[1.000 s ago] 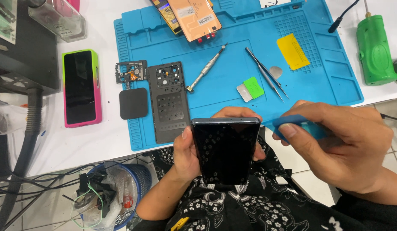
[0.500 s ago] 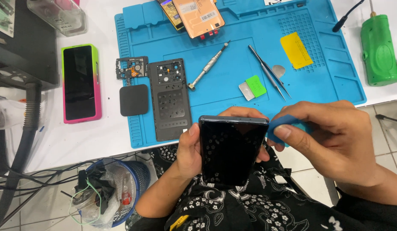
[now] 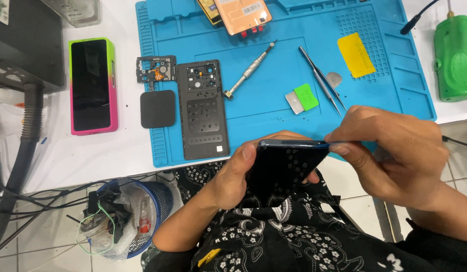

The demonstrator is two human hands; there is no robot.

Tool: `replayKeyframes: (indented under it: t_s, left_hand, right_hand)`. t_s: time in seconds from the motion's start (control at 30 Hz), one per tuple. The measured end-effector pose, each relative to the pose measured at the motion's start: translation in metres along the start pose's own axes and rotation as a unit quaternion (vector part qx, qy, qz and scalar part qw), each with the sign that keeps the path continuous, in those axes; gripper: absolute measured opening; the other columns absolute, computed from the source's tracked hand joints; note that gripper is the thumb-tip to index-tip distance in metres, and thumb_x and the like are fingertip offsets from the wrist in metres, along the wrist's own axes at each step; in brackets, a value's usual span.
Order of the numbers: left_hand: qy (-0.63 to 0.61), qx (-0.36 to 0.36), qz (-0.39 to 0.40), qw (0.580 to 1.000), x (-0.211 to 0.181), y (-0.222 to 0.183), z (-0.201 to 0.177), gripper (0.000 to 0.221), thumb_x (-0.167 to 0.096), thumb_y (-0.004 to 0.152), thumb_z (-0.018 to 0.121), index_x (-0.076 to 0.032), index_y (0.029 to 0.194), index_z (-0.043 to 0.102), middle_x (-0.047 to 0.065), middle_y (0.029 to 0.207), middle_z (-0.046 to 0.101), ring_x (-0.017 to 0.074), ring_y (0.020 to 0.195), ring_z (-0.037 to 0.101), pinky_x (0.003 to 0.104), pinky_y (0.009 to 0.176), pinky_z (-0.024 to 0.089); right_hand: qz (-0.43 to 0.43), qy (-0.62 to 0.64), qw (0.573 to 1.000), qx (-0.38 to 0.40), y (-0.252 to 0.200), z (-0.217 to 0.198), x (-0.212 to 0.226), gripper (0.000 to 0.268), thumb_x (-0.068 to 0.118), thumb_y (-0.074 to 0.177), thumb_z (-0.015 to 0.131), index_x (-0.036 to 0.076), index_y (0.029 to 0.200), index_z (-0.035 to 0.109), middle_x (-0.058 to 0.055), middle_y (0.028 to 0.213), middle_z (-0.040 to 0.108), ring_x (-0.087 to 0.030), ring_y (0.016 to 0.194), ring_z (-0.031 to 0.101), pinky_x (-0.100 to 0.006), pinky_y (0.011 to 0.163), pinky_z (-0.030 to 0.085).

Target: Disassembling a smartphone by prying the screen away from the frame using prying tools and adhesive remover.

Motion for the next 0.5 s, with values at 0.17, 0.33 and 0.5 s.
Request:
replayKeyframes:
  t_s: [0.17,0.33,0.5]
  left_hand:
    - [0.011,-0.006,0.021,1.0,0.001,0.0,-0.002,0.09,-0.068,0.1,0.039,0.008,0.148,0.047,0.025,0.132,0.064,0.0321,0.119,0.068,0.045,0.108,0.055]
    - [0.113,-0.006,0.04,0.993,-0.005,-0.001,-0.001,0.083,-0.066,0.104,0.031,0.003,0.145,0.05,0.021,0.116,0.07,0.0321,0.115,0.07,0.043,0.105,0.058]
    - [0.176,-0.012,0.043,0.983,-0.006,-0.001,-0.001,0.083,-0.07,0.103,0.027,-0.001,0.145,0.049,0.02,0.115,0.071,0.0308,0.113,0.07,0.041,0.1,0.057]
  right_hand:
    - [-0.025,-0.012,1.0,-0.001,-0.004,0.003,-0.009,0.009,-0.004,0.091,0.063,-0.01,0.088,0.056,-0.019,0.073,0.056,-0.029,0.063,0.057,-0.036,0.061,0.046]
    - [-0.038,0.003,0.999,0.021,0.004,0.005,-0.005,0.012,0.001,0.09,0.061,-0.008,0.083,0.057,-0.018,0.077,0.055,-0.03,0.071,0.055,-0.037,0.067,0.045]
    - [0.011,0.062,0.997,0.041,0.002,0.014,-0.014,0.014,0.007,0.091,0.063,-0.004,0.085,0.058,-0.014,0.077,0.053,-0.026,0.072,0.054,-0.035,0.069,0.045]
Point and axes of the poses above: each hand's wrist, its own y-axis towards the middle knuckle, its own z-axis out of the palm, x = y × z, the point moved 4 cm from there along y, towards the middle knuckle
